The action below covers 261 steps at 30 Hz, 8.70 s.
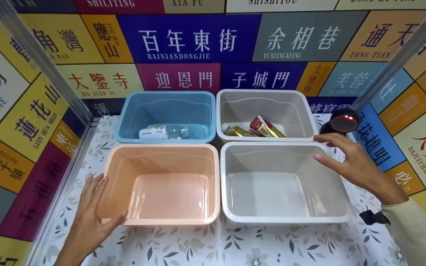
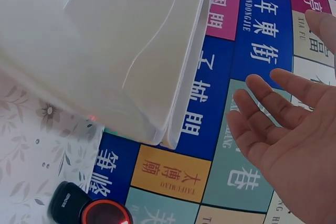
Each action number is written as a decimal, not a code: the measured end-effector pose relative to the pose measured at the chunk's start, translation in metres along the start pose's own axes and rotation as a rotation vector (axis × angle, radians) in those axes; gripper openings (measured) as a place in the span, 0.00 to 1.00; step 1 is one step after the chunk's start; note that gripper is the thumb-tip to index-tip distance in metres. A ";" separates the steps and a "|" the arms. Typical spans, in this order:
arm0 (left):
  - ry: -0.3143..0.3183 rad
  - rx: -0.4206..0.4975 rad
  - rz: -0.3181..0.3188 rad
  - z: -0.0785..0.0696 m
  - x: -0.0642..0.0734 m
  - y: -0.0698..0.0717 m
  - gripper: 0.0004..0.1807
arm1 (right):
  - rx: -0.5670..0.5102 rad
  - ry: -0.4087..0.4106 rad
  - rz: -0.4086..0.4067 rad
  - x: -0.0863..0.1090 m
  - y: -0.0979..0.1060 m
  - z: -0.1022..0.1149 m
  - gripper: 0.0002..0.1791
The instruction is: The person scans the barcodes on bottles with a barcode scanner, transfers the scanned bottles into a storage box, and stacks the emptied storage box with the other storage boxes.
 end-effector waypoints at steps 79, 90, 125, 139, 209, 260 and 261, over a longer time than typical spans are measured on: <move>-0.386 -0.039 0.301 -0.177 -0.053 -0.110 0.54 | -0.497 -0.192 -0.214 0.125 -0.025 -0.083 0.35; -0.372 -0.038 0.354 -0.194 -0.054 -0.123 0.52 | -0.585 -0.196 -0.395 0.131 -0.021 -0.085 0.30; -0.443 0.115 0.368 -0.261 -0.056 -0.140 0.53 | -0.626 -0.329 -0.662 0.166 0.008 -0.108 0.27; -0.367 0.270 0.281 -0.296 -0.047 -0.162 0.59 | -0.509 -0.390 -0.667 0.173 0.012 -0.109 0.27; -0.131 0.738 0.390 -0.272 -0.025 -0.240 0.87 | -0.919 -0.259 -0.111 0.188 -0.005 -0.104 0.65; -0.198 0.793 0.411 -0.324 -0.063 -0.091 0.82 | -0.642 -0.244 -0.226 0.181 0.065 0.003 0.71; -0.202 0.795 0.405 -0.323 -0.064 -0.087 0.82 | -0.652 -0.240 -0.227 0.180 0.065 0.004 0.71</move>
Point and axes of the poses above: each hand's wrist, its own x-axis away from the middle knuckle, its own y-axis out of the back of the hand, z = x × y, the point moved 9 cm from there along -x, towards the middle knuckle, and after that the axes turned 13 degrees about -x, right-handed, at the moved point
